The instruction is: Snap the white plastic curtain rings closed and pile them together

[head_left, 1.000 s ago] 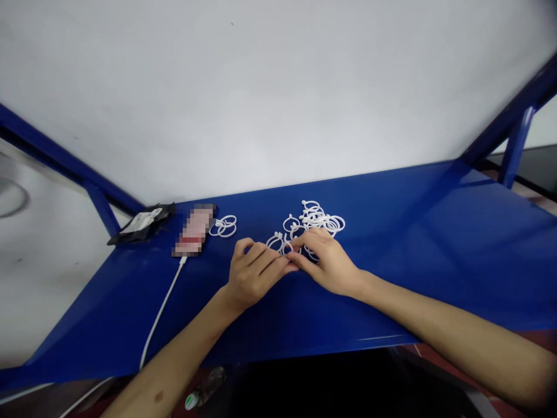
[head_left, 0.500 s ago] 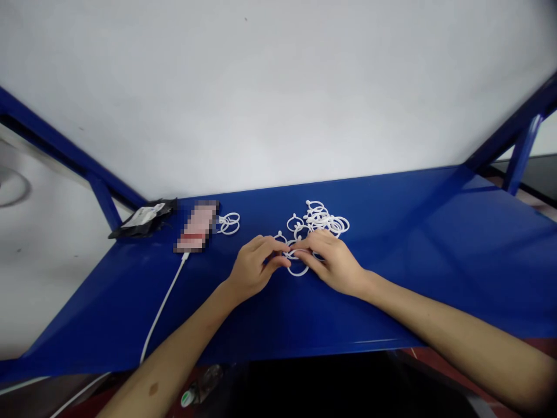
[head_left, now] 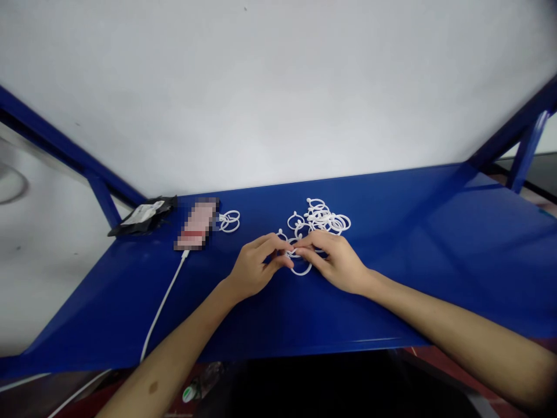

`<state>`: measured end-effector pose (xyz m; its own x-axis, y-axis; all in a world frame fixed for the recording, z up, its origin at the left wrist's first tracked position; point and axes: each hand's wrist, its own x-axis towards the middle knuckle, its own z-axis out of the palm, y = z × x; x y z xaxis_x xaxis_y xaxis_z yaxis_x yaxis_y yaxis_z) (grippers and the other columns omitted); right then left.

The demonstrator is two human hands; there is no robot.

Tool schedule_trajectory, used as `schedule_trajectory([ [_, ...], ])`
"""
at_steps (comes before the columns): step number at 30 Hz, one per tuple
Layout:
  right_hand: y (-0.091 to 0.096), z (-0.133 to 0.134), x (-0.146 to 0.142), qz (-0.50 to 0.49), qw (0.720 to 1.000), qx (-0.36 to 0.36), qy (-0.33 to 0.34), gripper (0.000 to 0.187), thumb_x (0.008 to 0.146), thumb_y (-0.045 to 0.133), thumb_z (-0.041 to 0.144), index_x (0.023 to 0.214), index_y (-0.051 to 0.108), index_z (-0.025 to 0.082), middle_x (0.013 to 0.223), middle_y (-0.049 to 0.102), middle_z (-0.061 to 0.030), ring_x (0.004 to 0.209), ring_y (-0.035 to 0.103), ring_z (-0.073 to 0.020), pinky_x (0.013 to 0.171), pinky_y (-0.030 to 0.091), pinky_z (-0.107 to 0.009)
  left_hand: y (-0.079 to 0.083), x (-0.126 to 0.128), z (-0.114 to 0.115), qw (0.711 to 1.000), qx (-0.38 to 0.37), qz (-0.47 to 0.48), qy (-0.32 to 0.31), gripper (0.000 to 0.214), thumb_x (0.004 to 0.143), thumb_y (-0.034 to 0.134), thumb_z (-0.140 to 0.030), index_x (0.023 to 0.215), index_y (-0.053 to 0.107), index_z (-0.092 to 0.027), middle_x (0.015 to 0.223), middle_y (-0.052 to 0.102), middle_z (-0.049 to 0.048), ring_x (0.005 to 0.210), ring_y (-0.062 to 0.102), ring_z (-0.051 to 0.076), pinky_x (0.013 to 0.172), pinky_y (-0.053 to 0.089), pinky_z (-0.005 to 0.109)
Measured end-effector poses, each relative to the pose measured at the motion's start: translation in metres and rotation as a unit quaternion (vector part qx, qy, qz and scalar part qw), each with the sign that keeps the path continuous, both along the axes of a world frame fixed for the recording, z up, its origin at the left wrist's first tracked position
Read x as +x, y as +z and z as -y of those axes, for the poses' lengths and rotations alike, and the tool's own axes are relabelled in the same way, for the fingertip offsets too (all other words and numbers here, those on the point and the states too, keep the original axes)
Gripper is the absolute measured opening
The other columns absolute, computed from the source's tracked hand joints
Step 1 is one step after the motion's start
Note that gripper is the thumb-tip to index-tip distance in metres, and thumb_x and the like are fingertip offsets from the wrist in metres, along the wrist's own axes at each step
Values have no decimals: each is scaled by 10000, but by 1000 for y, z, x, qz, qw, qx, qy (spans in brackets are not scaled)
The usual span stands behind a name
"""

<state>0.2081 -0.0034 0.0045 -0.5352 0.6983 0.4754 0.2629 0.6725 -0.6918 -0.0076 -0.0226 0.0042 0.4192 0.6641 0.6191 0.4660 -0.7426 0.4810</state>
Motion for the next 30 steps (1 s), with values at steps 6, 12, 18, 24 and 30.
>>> schedule_trajectory([
  [6, 4, 0, 1, -4, 998, 57, 32, 126, 1000, 543, 228, 1008, 664, 193, 897, 718, -35, 811, 640, -146, 769, 501, -300, 1, 1, -1, 998, 55, -15, 28, 249, 921, 622, -428, 853, 647, -189, 757, 687, -4, 676, 608, 107, 640, 470, 224],
  [12, 4, 0, 6, 17, 992, 112, 54, 182, 1027, 473, 210, 1027, 653, 179, 898, 714, -51, 797, 602, -161, 747, 481, -320, 0, 7, 3, 996, 85, -25, 32, 269, 935, 626, -397, 764, 626, -190, 715, 675, -17, 626, 573, 103, 653, 434, 262],
  [18, 5, 1, 7, 68, 982, 170, 36, 248, 1042, 443, 262, 966, 663, 174, 856, 704, -58, 763, 578, -172, 723, 449, -334, -4, 5, 1, 996, 69, -57, 26, 374, 977, 522, -483, 768, 627, -191, 725, 688, -4, 640, 584, 110, 667, 433, 275],
  [24, -2, -5, 6, 96, 979, 165, -68, 201, 1016, 511, 295, 989, 675, 181, 854, 709, -53, 794, 576, -191, 754, 443, -338, -8, -14, -21, 980, 31, -132, 149, 408, 1027, 394, -483, 917, 656, -190, 871, 690, 43, 837, 604, 191, 809, 461, 338],
  [30, -5, -18, 10, 138, 972, 149, -121, 226, 1006, 521, 308, 924, 690, 182, 861, 701, -61, 829, 555, -213, 788, 428, -360, -16, -53, -45, 873, 0, -250, 419, 315, 967, 496, -351, 1133, 673, -151, 1059, 634, 131, 1029, 550, 315, 896, 442, 431],
])
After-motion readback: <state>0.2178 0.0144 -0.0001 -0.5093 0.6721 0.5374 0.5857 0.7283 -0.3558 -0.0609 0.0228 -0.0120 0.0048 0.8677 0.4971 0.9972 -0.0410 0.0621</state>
